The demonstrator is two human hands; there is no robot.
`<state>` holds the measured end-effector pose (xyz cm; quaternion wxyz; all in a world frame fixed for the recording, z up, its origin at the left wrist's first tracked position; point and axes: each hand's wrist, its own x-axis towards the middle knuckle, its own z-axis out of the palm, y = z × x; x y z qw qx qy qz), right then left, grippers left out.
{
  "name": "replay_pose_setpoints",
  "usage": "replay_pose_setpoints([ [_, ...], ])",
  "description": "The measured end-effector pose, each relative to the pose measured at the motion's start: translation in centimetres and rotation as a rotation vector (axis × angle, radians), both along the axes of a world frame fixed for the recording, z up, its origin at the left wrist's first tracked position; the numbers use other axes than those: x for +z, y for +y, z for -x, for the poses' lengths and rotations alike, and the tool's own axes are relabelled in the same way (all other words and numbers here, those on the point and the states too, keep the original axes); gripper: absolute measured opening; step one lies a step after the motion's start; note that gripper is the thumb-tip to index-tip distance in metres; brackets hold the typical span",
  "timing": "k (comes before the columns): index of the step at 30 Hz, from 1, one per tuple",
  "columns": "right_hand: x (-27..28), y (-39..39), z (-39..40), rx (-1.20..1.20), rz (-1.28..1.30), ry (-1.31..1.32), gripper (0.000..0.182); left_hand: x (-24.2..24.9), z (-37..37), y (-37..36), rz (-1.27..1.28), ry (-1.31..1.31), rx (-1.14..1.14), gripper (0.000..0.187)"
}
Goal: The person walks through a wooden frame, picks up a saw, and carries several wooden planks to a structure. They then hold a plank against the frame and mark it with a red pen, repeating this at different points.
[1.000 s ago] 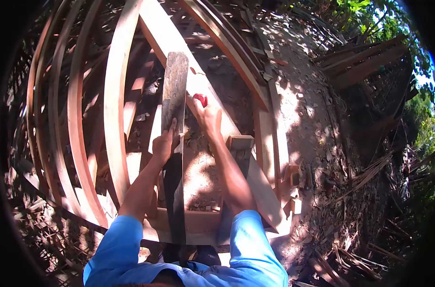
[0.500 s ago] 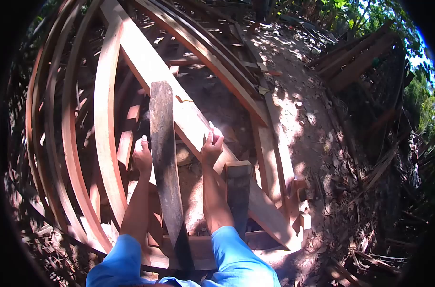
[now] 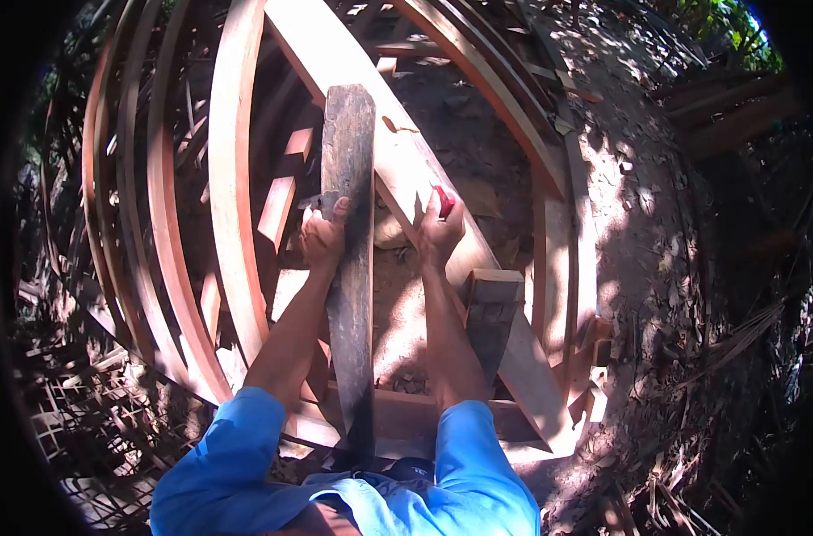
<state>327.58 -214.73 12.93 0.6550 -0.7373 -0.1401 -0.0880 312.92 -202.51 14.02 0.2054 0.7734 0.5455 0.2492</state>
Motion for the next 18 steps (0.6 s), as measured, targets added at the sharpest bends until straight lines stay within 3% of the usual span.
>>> replay_pose_setpoints([
  [1, 1.6, 0.8, -0.1, 0.073, -0.003, -0.051, 0.023, -1.3, -0.2, 0.2, -0.123, -0.056, 0.042, 0.095],
  [6, 9.5, 3.4, -0.3, 0.328, 0.23, -0.37, 0.021, -0.3, -0.3, -0.1, -0.055, -0.028, 0.044, 0.096],
  [10, 10.4, 4.8, -0.9, 0.344, 0.477, -0.34, 0.026, -0.3, -0.4, 0.0, -0.066, -0.054, 0.055, 0.096],
  [16, 10.3, 7.7, -3.0, 0.369, 0.602, -0.374, 0.032, -0.4, -0.4, 0.3, -0.043, -0.045, 0.039, 0.094],
  [18, 10.3, 7.2, -2.4, 0.387, 0.596, -0.4, 0.026, -0.5, -0.4, 0.2, -0.052, -0.075, 0.041, 0.094],
])
